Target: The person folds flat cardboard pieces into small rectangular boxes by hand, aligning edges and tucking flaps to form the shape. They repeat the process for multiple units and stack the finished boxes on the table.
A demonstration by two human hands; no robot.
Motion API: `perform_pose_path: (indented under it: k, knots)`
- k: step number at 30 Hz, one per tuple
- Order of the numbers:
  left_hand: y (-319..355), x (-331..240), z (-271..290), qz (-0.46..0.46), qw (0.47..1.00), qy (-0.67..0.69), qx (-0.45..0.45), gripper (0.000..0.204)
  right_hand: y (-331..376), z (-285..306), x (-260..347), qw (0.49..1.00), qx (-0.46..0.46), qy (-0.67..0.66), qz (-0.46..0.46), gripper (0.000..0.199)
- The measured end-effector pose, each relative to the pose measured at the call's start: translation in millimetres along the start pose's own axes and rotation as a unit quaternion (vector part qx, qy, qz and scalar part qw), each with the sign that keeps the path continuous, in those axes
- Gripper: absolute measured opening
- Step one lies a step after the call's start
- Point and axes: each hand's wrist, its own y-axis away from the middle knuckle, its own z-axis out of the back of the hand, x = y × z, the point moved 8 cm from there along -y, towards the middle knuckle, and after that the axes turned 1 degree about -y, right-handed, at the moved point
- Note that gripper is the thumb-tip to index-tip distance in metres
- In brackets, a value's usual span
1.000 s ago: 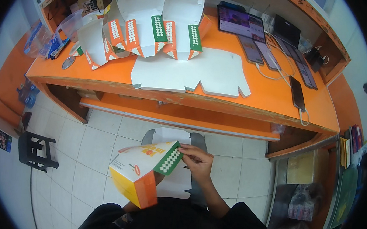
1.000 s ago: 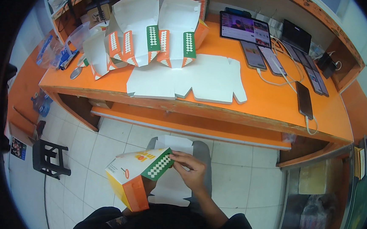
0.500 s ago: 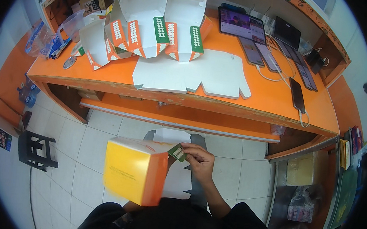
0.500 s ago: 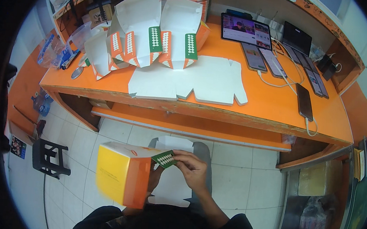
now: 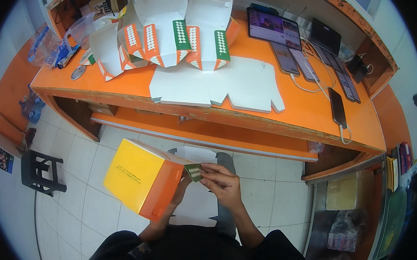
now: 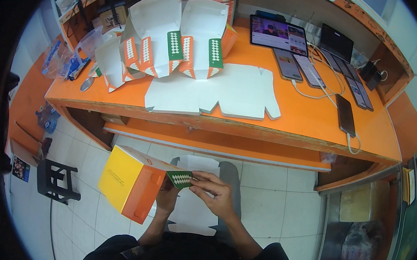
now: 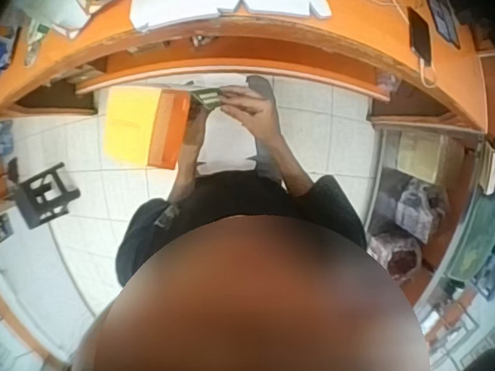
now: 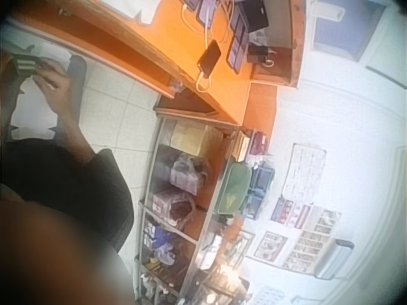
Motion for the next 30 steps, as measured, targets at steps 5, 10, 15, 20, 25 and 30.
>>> perform_pose_path:
  k: [5, 10, 15, 20, 25, 30]
  knots:
    - [3.7, -17.4, -2.1, -0.017, 0.999, -0.034, 0.002, 0.028, -0.4, 2.0, 1.2, 1.000, -0.018, 0.006, 0.013, 0.020]
    - [5.8, -51.9, -10.0, -0.080, 0.993, -0.084, -0.017, 0.018, -2.5, 6.7, 1.9, 0.998, -0.059, 0.009, 0.018, 0.019]
    - [2.0, -66.3, -19.5, -0.146, 0.985, -0.089, 0.032, 0.013, -3.6, 13.5, -4.9, 0.994, -0.084, -0.070, -0.023, 0.017]
    - [2.7, -56.0, -19.4, -0.135, 0.986, -0.085, 0.047, 0.015, -4.7, 12.5, -8.2, 0.992, -0.062, -0.105, -0.030, 0.016]
    - [7.9, -41.4, -6.2, -0.150, 0.980, -0.126, -0.037, 0.018, -2.7, 7.7, -6.6, 0.992, -0.043, -0.119, -0.027, 0.016]
    - [10.1, -38.3, 3.1, -0.135, 0.979, -0.140, -0.060, 0.018, -0.3, 4.7, -3.4, 0.992, -0.036, -0.117, -0.031, 0.018]
